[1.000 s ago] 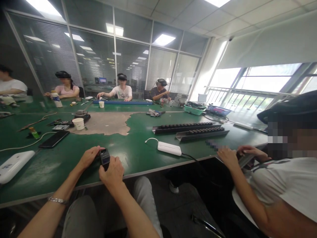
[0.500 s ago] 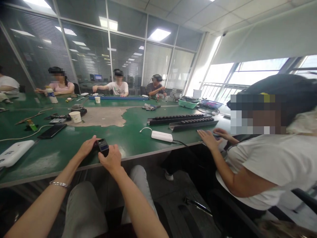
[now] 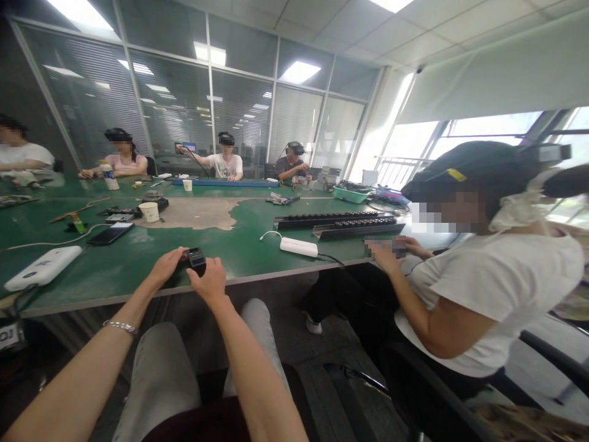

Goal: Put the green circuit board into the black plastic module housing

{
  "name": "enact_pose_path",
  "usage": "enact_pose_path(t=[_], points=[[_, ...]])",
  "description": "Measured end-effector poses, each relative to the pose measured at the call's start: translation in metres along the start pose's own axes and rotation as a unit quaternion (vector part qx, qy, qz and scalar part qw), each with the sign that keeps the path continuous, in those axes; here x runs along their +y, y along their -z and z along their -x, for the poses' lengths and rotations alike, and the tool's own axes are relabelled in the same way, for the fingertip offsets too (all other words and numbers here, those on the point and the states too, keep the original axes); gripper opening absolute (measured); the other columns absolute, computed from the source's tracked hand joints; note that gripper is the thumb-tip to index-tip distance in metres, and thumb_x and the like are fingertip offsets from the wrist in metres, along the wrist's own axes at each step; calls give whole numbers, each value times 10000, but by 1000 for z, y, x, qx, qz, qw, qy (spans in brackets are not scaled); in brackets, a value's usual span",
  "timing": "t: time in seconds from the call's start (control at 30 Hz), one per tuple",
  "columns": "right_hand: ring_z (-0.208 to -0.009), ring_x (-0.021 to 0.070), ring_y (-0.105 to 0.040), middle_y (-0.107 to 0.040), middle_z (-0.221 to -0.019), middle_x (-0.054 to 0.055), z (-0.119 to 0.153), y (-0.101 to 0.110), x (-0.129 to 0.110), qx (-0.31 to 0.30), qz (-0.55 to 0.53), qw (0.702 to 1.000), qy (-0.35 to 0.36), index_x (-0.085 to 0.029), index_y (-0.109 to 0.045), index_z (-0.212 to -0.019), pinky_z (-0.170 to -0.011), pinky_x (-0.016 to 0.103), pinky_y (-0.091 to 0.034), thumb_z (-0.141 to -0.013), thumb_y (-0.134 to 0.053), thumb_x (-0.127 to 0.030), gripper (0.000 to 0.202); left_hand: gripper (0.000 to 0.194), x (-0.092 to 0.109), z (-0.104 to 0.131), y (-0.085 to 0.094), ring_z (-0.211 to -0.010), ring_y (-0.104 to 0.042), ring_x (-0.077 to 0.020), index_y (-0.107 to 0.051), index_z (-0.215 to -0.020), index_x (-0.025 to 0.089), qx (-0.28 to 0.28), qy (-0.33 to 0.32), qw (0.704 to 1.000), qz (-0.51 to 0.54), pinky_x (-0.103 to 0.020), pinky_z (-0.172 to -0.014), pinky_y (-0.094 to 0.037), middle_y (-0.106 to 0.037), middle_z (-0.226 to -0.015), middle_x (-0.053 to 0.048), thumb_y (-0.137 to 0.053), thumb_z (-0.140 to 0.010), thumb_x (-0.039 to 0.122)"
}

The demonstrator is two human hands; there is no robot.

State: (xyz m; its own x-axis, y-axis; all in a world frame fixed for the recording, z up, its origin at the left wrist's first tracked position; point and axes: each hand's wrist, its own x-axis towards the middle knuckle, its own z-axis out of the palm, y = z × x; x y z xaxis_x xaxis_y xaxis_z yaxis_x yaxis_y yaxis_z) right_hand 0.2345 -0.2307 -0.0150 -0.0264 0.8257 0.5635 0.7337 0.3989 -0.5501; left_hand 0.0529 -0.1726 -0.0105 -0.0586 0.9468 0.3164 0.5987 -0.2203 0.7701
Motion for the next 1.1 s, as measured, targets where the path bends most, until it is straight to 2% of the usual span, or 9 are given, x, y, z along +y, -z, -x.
enact_pose_path(t=[0.43, 0.6, 0.7, 0.8, 0.93, 1.0, 1.1], points=[[-896, 189, -584, -628, -916, 50, -3, -4, 1, 25, -48, 998, -8, -198, -671, -962, -817, 279, -469, -798, -692, -484, 330, 733, 3, 0, 1, -968, -679, -286, -719, -1122, 131, 22, 30, 998, 46, -389, -908, -483, -761, -973, -120, -345, -872, 710], [-894, 183, -592, -649, -885, 38, -11, 0, -2, 50, -74, 996, -24, -208, -688, -969, -825, 269, -465, -816, -679, -468, 301, 823, -7, -5, 0, -954, -682, -281, -679, -1181, 101, 5, 46, 995, 91, -403, -922, -479, -749, -1006, -139, -308, -857, 761], [-880, 182, -601, -662, -886, 41, -17, 7, -2, 57, -90, 994, -39, -204, -695, -958, -814, 271, -467, -832, -657, -473, 299, 803, -9, -5, 0, -978, -674, -274, -649, -1228, 117, -11, 34, 994, 101, -402, -941, -471, -743, -1021, -129, -307, -872, 751], [-885, 177, -614, -674, -913, 42, -25, 15, 0, 61, -107, 991, -52, -206, -699, -991, -795, 262, -470, -843, -640, -479, 316, 769, -8, -3, 0, -1012, -660, -266, -574, -1325, 144, -27, 11, 993, 114, -407, -959, -464, -727, -1085, -120, -328, -888, 727], [-844, 158, -625, -684, -915, 33, -37, 23, 7, 67, -120, 988, -72, -207, -710, -1008, -753, 238, -473, -871, -596, -496, 339, 798, -9, 0, -2, -1114, -626, -263, -390, -1471, 147, -48, -7, 993, 110, -409, -1019, -427, -665, -1235, -136, -386, -890, 694], [-839, 165, -625, -682, -922, 46, -41, 28, 15, 78, -113, 987, -89, -196, -708, -1031, -750, 247, -474, -879, -575, -507, 371, 881, -10, 3, -4, -1170, -598, -278, -279, -1522, 129, -63, -28, 995, 77, -418, -1038, -409, -617, -1303, -160, -455, -861, 686], [-890, 192, -620, -679, -949, 70, -44, 35, 31, 90, -93, 986, -105, -190, -706, -1051, -798, 281, -470, -854, -606, -500, 380, 1133, -8, 7, -8, -1212, -560, -345, -137, -1558, 114, -74, -90, 992, -38, -470, -1040, -392, -558, -1355, -209, -631, -724, 700]])
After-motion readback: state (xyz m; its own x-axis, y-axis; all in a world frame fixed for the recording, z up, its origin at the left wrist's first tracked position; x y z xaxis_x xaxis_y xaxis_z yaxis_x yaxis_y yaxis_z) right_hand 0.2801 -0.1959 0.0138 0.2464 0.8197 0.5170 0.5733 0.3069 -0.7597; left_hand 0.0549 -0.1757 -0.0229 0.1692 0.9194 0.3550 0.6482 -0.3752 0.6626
